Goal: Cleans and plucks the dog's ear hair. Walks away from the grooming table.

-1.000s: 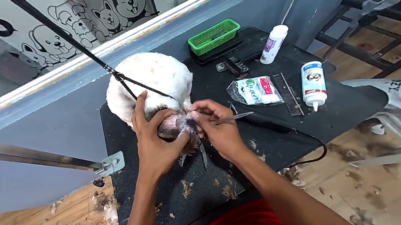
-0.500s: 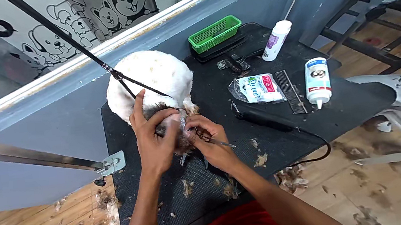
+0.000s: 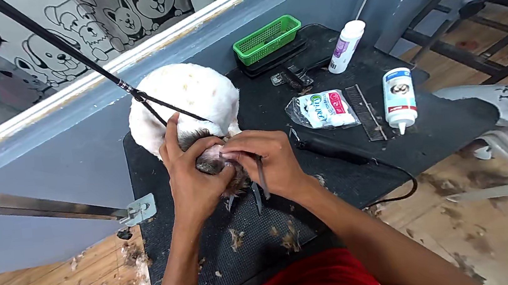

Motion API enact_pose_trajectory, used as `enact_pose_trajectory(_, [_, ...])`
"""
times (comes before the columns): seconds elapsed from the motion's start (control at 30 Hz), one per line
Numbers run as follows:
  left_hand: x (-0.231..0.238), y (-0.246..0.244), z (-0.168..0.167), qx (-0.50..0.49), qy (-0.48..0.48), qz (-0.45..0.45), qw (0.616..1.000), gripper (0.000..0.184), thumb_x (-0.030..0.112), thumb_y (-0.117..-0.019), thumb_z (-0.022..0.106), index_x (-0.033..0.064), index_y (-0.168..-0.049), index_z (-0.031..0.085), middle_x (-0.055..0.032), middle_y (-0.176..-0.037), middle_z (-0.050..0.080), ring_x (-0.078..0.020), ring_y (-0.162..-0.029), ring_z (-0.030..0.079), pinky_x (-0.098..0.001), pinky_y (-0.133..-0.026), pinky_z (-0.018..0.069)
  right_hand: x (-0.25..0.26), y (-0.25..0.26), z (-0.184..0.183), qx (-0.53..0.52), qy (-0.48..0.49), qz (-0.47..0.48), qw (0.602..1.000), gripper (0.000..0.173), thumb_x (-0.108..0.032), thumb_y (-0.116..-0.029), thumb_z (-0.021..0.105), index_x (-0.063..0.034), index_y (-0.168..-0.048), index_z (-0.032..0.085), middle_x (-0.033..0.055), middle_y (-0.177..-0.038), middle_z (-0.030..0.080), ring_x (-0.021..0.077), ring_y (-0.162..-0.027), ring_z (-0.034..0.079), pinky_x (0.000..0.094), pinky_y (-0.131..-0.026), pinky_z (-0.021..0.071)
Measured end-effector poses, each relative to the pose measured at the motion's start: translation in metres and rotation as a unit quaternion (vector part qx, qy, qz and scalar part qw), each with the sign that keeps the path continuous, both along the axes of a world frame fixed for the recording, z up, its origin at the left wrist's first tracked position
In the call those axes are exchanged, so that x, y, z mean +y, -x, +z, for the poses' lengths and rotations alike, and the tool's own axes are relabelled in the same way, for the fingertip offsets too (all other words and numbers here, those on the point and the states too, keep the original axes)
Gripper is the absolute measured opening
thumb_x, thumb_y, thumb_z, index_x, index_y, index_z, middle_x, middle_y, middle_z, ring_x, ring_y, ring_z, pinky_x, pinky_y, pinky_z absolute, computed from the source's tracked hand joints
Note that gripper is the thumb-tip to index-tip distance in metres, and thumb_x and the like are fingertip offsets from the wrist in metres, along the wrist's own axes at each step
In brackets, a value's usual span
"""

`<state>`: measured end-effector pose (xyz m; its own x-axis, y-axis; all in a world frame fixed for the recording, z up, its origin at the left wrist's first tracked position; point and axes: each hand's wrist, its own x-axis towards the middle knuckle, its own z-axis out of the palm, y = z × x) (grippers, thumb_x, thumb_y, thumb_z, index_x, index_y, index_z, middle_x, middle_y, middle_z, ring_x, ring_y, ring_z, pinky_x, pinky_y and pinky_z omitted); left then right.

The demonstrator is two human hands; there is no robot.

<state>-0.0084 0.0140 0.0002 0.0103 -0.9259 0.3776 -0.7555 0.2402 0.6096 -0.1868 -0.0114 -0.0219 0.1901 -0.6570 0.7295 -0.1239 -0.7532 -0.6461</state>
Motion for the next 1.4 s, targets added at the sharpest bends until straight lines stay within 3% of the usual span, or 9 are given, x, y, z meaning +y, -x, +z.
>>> enact_pose_trajectory(0.13, [0.002, -0.003, 0.000, 0.007, -0.008, -0.001, 1.000, 0.042, 0.046, -0.0658, 0.084, 0.0374, -0.106, 0.076, -0.0012, -0.169, 0.015, -0.0291, -0.147, 0.027, -0.0524, -0.105, 0.0408, 0.000, 0.012, 0.008, -0.074, -0.115, 0.046, 0.990, 0.013, -0.004, -0.0981, 0.065, 0.0022, -0.106, 0.074, 0.0079, -0.093, 0.071, 0.0083, -0.067, 0.064, 0.0221, -0.057, 0.0564])
enact_pose_trajectory(0.3, [0.003, -0.004, 0.001, 0.003, -0.016, 0.001, 1.000, 0.046, 0.045, -0.0636, 0.084, 0.0363, -0.108, 0.075, -0.0007, -0.169, 0.015, -0.0296, -0.146, 0.028, -0.0534, -0.100, 0.0426, -0.007, 0.016, 0.001, 0.072, 0.052, 0.014, 0.996, 0.020, -0.003, -0.0960, 0.067, -0.0004, -0.113, 0.076, 0.0131, -0.107, 0.072, 0.0148, -0.094, 0.071, 0.0272, -0.084, 0.0605])
enact_pose_trajectory(0.43, [0.002, -0.003, 0.004, -0.002, -0.021, -0.002, 1.000, 0.044, 0.047, -0.0640, 0.083, 0.0379, -0.107, 0.075, 0.0002, -0.169, 0.014, -0.0306, -0.146, 0.028, -0.0542, -0.099, 0.0420, -0.014, 0.012, -0.008, 0.144, 0.172, -0.020, 0.974, 0.024, 0.003, -0.0951, 0.062, -0.0018, -0.113, 0.077, 0.0168, -0.108, 0.074, 0.0236, -0.099, 0.073, 0.0334, -0.088, 0.0601])
enact_pose_trajectory(0.57, [0.002, -0.002, 0.004, -0.016, -0.011, 0.001, 1.000, 0.042, 0.044, -0.0657, 0.082, 0.0371, -0.106, 0.075, -0.0008, -0.168, 0.016, -0.0318, -0.141, 0.032, -0.0550, -0.095, 0.0420, -0.020, 0.013, -0.006, 0.156, 0.241, -0.042, 0.957, 0.019, 0.006, -0.0946, 0.060, 0.0028, -0.103, 0.077, 0.0162, -0.099, 0.075, 0.0228, -0.087, 0.072, 0.0309, -0.075, 0.0592])
enact_pose_trajectory(0.8, [0.000, 0.001, -0.003, -0.012, 0.008, 0.003, 1.000, 0.042, 0.053, -0.0683, 0.079, 0.0366, -0.107, 0.075, -0.0026, -0.169, 0.017, -0.0314, -0.148, 0.026, -0.0543, -0.102, 0.0409, -0.018, 0.008, -0.007, 0.202, 0.171, -0.078, 0.961, 0.011, -0.001, -0.0962, 0.061, 0.0020, -0.099, 0.072, 0.0125, -0.085, 0.066, 0.0228, -0.072, 0.066, 0.0338, -0.058, 0.0546])
enact_pose_trajectory(0.97, [-0.001, -0.003, -0.004, 0.041, 0.022, -0.029, 0.998, 0.036, 0.048, -0.0987, 0.047, 0.0311, -0.107, 0.077, -0.0037, -0.169, 0.019, -0.0275, -0.150, 0.024, -0.0516, -0.116, 0.0285, -0.018, -0.003, -0.012, 0.100, 0.008, -0.022, 0.995, 0.025, -0.014, -0.1037, 0.057, -0.0013, -0.085, 0.068, 0.0066, -0.074, 0.063, 0.0137, -0.067, 0.062, 0.0291, -0.062, 0.0533])
enact_pose_trajectory(1.03, [-0.002, -0.003, -0.003, 0.049, 0.021, -0.021, 0.998, 0.036, 0.047, -0.1008, 0.047, 0.0286, -0.105, 0.078, -0.0040, -0.168, 0.021, -0.0266, -0.150, 0.025, -0.0507, -0.117, 0.0278, -0.018, -0.004, -0.011, 0.049, -0.033, -0.034, 0.998, 0.032, -0.017, -0.1040, 0.059, -0.0010, -0.077, 0.065, 0.0047, -0.065, 0.057, 0.0095, -0.059, 0.055, 0.0249, -0.056, 0.0455])
enact_pose_trajectory(1.2, [-0.001, -0.003, -0.004, 0.056, 0.021, -0.011, 0.998, 0.030, 0.041, -0.1004, 0.051, 0.0294, -0.105, 0.078, -0.0032, -0.168, 0.022, -0.0258, -0.148, 0.028, -0.0487, -0.114, 0.0312, -0.020, 0.006, -0.012, 0.008, -0.018, -0.004, 1.000, 0.027, -0.015, -0.0984, 0.069, 0.0038, -0.117, 0.072, 0.0088, -0.092, 0.072, 0.0081, -0.077, 0.065, 0.0234, -0.072, 0.0573])
enact_pose_trajectory(1.4, [-0.003, -0.002, -0.005, 0.043, 0.033, -0.012, 0.998, 0.030, 0.044, -0.0989, 0.053, 0.0291, -0.106, 0.077, -0.0051, -0.168, 0.022, -0.0269, -0.150, 0.026, -0.0491, -0.116, 0.0303, -0.022, -0.002, -0.015, 0.006, 0.023, -0.003, 1.000, 0.010, -0.005, -0.0955, 0.070, 0.0010, -0.096, 0.078, 0.0106, -0.093, 0.075, 0.0121, -0.087, 0.072, 0.0266, -0.080, 0.0609])
